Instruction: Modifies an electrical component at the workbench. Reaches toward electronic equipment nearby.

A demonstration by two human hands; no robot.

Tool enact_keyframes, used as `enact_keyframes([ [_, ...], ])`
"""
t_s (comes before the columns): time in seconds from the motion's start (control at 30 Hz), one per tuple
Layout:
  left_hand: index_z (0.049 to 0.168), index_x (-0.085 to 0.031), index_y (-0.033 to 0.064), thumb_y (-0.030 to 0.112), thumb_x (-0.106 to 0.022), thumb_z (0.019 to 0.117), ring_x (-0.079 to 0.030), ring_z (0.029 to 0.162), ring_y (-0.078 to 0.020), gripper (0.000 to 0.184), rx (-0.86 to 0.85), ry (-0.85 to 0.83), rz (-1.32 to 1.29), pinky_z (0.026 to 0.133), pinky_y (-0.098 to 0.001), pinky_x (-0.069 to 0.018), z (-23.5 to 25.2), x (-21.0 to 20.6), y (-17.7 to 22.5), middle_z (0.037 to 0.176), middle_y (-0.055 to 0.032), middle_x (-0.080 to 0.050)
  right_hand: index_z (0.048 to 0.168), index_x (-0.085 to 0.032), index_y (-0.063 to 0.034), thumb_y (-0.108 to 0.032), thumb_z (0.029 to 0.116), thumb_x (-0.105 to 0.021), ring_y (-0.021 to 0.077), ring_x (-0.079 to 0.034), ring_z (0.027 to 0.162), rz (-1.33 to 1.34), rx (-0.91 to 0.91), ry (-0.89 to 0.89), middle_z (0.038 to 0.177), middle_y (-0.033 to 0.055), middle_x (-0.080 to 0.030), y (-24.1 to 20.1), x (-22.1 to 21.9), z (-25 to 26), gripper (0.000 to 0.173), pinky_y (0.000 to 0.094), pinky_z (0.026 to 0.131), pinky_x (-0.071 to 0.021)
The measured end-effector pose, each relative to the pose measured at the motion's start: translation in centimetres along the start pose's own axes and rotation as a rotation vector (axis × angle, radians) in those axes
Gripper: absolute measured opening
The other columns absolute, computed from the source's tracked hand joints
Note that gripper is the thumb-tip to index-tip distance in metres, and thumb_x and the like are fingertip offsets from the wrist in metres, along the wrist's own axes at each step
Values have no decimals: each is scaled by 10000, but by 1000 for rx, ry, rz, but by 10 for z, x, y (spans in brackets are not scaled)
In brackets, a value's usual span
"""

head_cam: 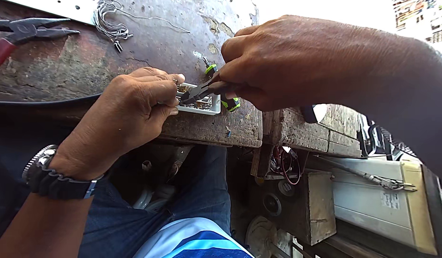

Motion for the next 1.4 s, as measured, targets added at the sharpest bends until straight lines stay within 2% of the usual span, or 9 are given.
enact_keyframes([
  [0.1,843,-688,90,137,-624,965,-628,1278,-206,145,7,-4,-4,1129,-362,-483,0,0,0,1293,-104,-696,948,-703,-172,-331,989,-503,206,-580,699,50,-37,-27,806,19,-548,2,2,1,258,417,568,-432],
  [0.17,844,-692,88,137,-628,960,-631,1272,-203,141,13,3,-6,1127,-360,-486,0,0,0,1291,-102,-697,842,-638,-203,-340,983,-490,160,-546,644,93,-84,-68,754,-21,-509,0,1,2,246,380,523,-404],
  [0.33,906,-701,82,130,-653,940,-647,1238,-196,76,46,1,1,1086,-357,-513,0,0,1,1325,-101,-680,986,-690,-217,-313,985,-492,132,-551,634,135,-137,-142,749,-47,-525,-19,0,-1,221,362,516,-417],
  [0.43,910,-700,88,135,-659,934,-648,1236,-193,67,57,-1,9,1083,-355,-514,0,0,1,1328,-97,-680,894,-621,-196,-276,984,-511,128,-516,570,143,-126,-139,701,-43,-503,-26,-6,-5,164,346,472,-384],
  [0.63,915,-705,80,126,-677,915,-646,1244,-189,53,66,-7,6,1090,-352,-513,-1,0,1,1308,-93,-690,894,-604,-197,-311,994,-482,100,-467,554,218,-179,-147,748,-48,-462,-35,-12,-9,195,314,458,-355],
  [0.77,927,-681,83,171,-662,919,-674,1153,-173,90,58,-9,44,1002,-348,-539,1,1,-1,1300,-101,-688,863,-603,-176,-262,964,-520,136,-517,593,160,-189,-167,755,-21,-491,-45,-12,-9,156,333,477,-376],
  [1.03,898,-661,93,158,-646,920,-658,1214,-188,70,55,-4,73,1046,-360,-524,1,-2,1,1308,-95,-688,887,-605,-205,-311,991,-534,106,-503,578,289,-306,-225,689,-56,-464,-58,-8,-4,165,321,477,-376],
  [1.27,1013,-708,91,185,-657,930,-638,1255,-190,135,62,-12,57,1092,-361,-505,1,-1,2,1311,-89,-684,765,-546,-229,-295,988,-570,83,-429,470,402,-367,-232,581,-78,-426,-61,3,1,234,304,413,-315],
  [1.4,996,-709,81,160,-666,917,-638,1258,-175,119,65,-7,38,1095,-347,-503,1,0,0,1320,-91,-684,764,-559,-221,-252,971,-584,87,-413,455,437,-369,-245,565,-69,-425,-41,5,2,211,320,411,-305],
])
Point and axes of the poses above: each hand's wrist, its own z-axis towards the middle knuckle, its own x-axis out of the back of the hand, y = z × x, the point moved 2 cm from there along z, towards the middle knuckle
